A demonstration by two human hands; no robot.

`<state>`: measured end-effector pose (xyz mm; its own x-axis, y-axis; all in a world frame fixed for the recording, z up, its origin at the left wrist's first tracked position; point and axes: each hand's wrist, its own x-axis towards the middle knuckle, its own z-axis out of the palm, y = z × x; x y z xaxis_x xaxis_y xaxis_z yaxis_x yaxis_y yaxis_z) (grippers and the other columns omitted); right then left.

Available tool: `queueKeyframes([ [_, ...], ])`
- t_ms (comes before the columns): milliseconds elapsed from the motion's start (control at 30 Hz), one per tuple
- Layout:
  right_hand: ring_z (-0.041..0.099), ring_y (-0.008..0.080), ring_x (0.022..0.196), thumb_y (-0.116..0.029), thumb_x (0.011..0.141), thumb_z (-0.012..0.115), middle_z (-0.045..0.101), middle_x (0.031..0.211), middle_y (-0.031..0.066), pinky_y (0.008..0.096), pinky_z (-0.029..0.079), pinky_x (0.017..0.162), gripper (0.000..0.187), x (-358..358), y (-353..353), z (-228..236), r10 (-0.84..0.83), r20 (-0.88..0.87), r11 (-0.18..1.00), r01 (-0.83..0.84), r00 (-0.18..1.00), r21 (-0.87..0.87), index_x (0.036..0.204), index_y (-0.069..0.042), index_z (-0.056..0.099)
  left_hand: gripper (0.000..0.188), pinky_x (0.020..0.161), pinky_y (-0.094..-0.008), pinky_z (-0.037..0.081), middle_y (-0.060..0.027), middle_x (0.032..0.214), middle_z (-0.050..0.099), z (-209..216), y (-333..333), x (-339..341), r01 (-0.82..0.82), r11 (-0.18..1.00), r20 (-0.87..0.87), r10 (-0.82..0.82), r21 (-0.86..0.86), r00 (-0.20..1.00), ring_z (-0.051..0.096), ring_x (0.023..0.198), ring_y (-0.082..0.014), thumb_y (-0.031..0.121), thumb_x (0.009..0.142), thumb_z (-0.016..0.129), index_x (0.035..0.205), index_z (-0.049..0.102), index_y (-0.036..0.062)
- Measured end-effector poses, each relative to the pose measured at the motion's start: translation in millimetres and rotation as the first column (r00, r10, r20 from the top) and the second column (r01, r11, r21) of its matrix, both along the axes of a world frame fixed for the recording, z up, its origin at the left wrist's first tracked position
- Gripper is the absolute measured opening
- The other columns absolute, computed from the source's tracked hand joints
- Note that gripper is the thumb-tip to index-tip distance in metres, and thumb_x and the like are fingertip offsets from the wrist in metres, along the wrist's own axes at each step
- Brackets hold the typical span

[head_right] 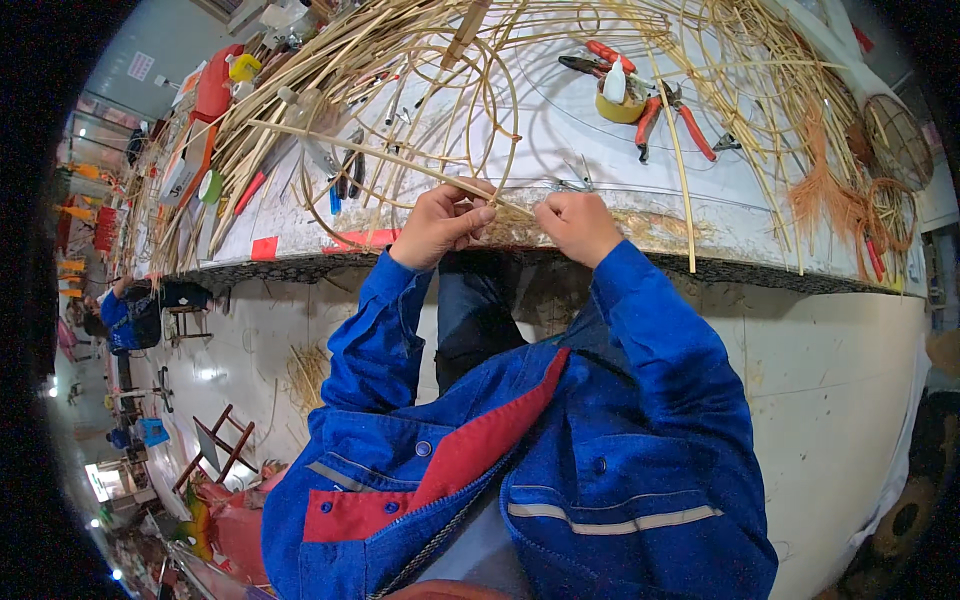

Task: Manually weaving thin strips of material, possibly wicker or bamboo, to create a structure.

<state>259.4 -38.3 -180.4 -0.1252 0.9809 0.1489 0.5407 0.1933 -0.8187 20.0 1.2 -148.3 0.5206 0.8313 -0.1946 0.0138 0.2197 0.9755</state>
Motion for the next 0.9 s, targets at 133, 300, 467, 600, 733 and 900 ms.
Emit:
queueKeyframes([
  [133, 0.049, 0.0122, 0.053, -0.026, 0.092, 0.059, 0.053, 0.056, 0.0033, 0.0316, 0.037, 0.051, 0.038, -6, -13, -18, 0.053, 0.054, 0.998, -0.051, 0.997, -0.033, 0.065, 0.001, 0.057, 0.034, 0.048, -0.0171, 0.038, 0.0005, 0.082, 0.064, -2, 0, 1, -0.015, 1.000, 0.050, 0.016, -0.022, 0.999, 0.055, 0.064, -0.0039, 0.011, 0.088, 0.072, 0.119, 0.060, 0.0037],
  [300, 0.045, 0.0099, 0.048, -0.024, 0.092, 0.059, 0.050, 0.055, 0.0011, 0.0287, 0.033, 0.045, 0.038, -8, -49, -1, -0.052, -0.298, 0.980, -0.008, 0.953, -0.197, 0.062, -0.002, 0.055, 0.033, 0.048, -0.0174, 0.038, 0.0005, 0.083, 0.065, -2, -1, 4, 0.015, 1.000, 0.015, -0.016, 0.027, 1.000, 0.056, 0.064, -0.0041, 0.013, 0.088, 0.073, 0.117, 0.061, 0.0037],
  [467, 0.041, 0.0057, 0.045, -0.022, 0.093, 0.059, 0.047, 0.054, -0.0014, 0.0238, 0.029, 0.042, 0.037, -17, -47, 43, -0.151, -0.561, 0.938, -0.061, 0.814, -0.342, 0.061, -0.005, 0.054, 0.032, 0.051, -0.0182, 0.040, 0.0002, 0.083, 0.065, -7, -2, 4, 0.010, 0.993, 0.000, -0.010, 0.119, 1.000, 0.056, 0.064, -0.0045, 0.015, 0.088, 0.072, 0.116, 0.061, 0.0032],
  [600, 0.041, 0.0063, 0.046, -0.022, 0.093, 0.059, 0.048, 0.055, -0.0006, 0.0249, 0.029, 0.042, 0.037, -41, -23, 80, -0.102, -0.531, 0.964, -0.048, 0.841, -0.262, 0.061, -0.003, 0.055, 0.029, 0.055, -0.0204, 0.043, -0.0003, 0.084, 0.064, -5, -1, 8, -0.028, 0.990, 0.045, 0.023, 0.136, 0.999, 0.056, 0.066, -0.0052, 0.015, 0.088, 0.072, 0.112, 0.063, 0.0017],
  [733, 0.044, 0.0092, 0.048, -0.023, 0.092, 0.059, 0.052, 0.057, 0.0014, 0.0278, 0.034, 0.045, 0.038, -67, 15, 91, -0.020, -0.428, 0.986, -0.054, 0.904, -0.159, 0.063, 0.001, 0.058, 0.027, 0.057, -0.0222, 0.045, -0.0013, 0.083, 0.064, -4, -3, 5, -0.059, 0.990, 0.037, 0.055, 0.131, 0.998, 0.056, 0.065, -0.0061, 0.016, 0.088, 0.073, 0.108, 0.065, 0.0006],
  [900, 0.049, 0.0118, 0.055, -0.026, 0.092, 0.057, 0.058, 0.060, 0.0039, 0.0299, 0.040, 0.052, 0.040, -76, 43, 92, -0.044, -0.134, 0.998, 0.038, 0.990, -0.053, 0.065, 0.004, 0.061, 0.027, 0.054, -0.0243, 0.045, -0.0022, 0.075, 0.064, 7, -7, 10, -0.106, 0.985, -0.038, 0.112, 0.137, 0.993, 0.056, 0.060, -0.0075, 0.020, 0.087, 0.074, 0.103, 0.067, 0.0002],
])
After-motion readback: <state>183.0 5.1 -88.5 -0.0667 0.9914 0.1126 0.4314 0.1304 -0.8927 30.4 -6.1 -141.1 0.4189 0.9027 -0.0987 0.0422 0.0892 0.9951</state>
